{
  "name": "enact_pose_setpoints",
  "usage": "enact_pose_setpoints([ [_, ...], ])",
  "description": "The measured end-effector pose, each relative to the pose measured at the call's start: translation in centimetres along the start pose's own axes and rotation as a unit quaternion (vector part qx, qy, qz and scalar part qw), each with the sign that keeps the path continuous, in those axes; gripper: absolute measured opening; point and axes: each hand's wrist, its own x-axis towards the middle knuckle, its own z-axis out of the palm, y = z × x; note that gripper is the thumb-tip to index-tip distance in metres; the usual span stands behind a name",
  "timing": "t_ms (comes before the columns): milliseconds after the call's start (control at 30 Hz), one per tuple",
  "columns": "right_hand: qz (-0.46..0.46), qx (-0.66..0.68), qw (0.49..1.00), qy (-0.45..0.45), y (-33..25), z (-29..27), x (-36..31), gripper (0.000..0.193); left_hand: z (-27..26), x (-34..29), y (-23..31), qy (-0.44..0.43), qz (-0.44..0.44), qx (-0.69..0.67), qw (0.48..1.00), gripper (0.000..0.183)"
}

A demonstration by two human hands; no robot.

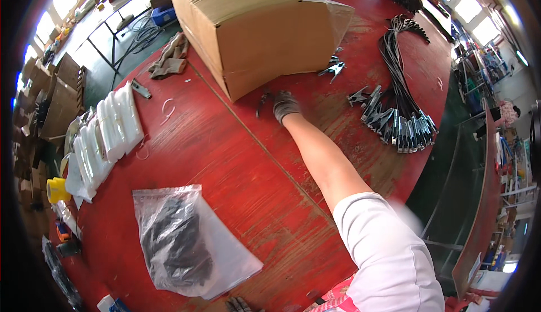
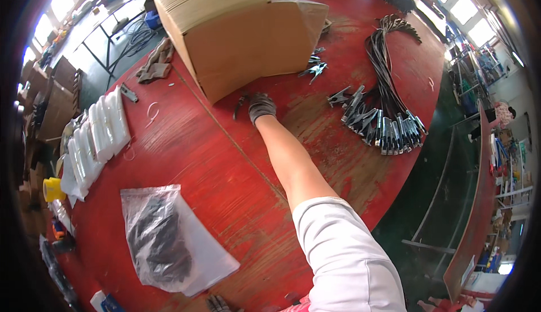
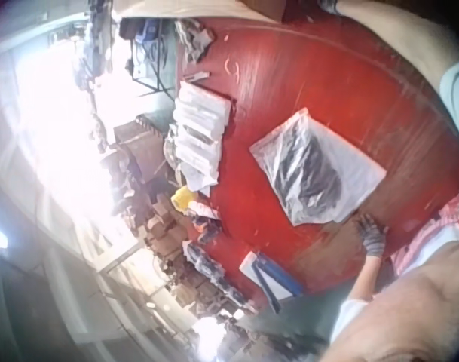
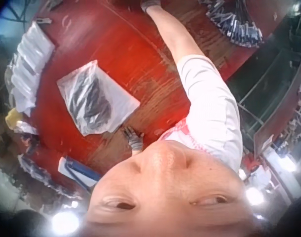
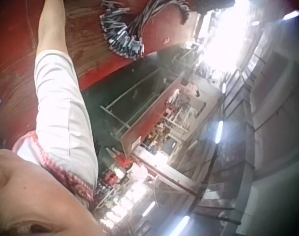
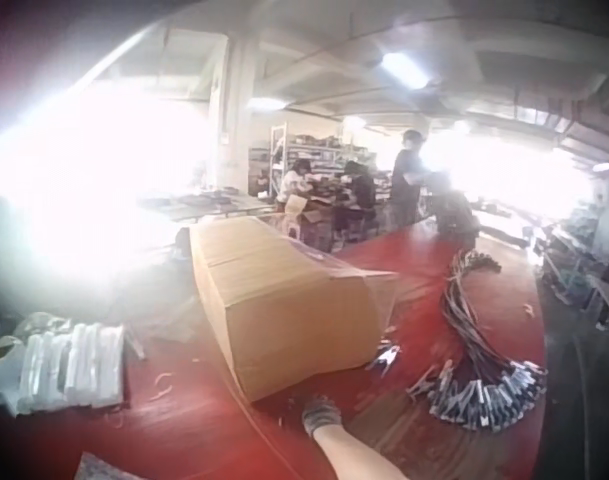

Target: Packaging and sealing black cables into plastic bags using a heat sealer on a fabrication floor.

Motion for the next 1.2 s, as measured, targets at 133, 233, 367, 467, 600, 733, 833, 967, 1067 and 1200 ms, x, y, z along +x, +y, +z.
enact_pose_setpoints([
  [133, -0.013, -0.017, 0.994, -0.111, -0.5, -2.5, -1.5, 0.037, 0.8, -0.2, 0.2, 0.0, -0.018, 0.013, 1.0, 0.106],
  [233, -0.008, -0.042, 0.991, -0.124, 3.7, -1.6, -2.4, 0.035, -0.4, 0.2, 0.2, -0.041, -0.03, 0.021, 0.998, 0.106],
  [367, -0.072, -0.005, 0.984, -0.165, 8.2, -6.6, -11.7, 0.024, -1.7, 0.2, 1.4, -0.085, -0.035, 0.104, 0.99, 0.106],
  [467, -0.117, -0.174, 0.971, -0.112, 18.1, -7.2, -17.3, 0.021, -4.5, 1.1, 2.4, -0.163, -0.037, 0.116, 0.979, 0.106],
  [600, -0.169, -0.182, 0.965, -0.083, 20.4, -14.5, -25.1, 0.024, -2.7, 0.0, 1.2, -0.077, 0.025, 0.123, 0.989, 0.106],
  [733, -0.119, 0.241, 0.958, 0.096, 32.0, -14.7, -23.5, 0.018, -5.2, 2.0, 3.1, -0.08, 0.033, 0.105, 0.991, 0.096],
  [833, 0.06, 0.264, 0.944, 0.188, 39.3, -15.6, -18.4, 0.027, -6.2, 5.5, 4.9, -0.036, 0.053, 0.052, 0.997, 0.087],
  [967, 0.104, 0.058, 0.964, 0.237, 51.6, -19.1, -14.0, 0.041, -10.8, 15.3, 15.3, 0.142, 0.253, -0.081, 0.954, 0.056],
  [1067, 0.237, 0.216, 0.929, 0.183, 56.5, -23.1, -7.0, 0.045, -16.0, 22.3, 30.2, 0.232, 0.357, -0.179, 0.887, 0.037],
  [1200, 0.274, 0.19, 0.932, 0.143, 62.4, -22.3, -1.4, 0.057, -17.7, 32.9, 50.3, 0.247, 0.449, -0.2, 0.835, 0.032],
])
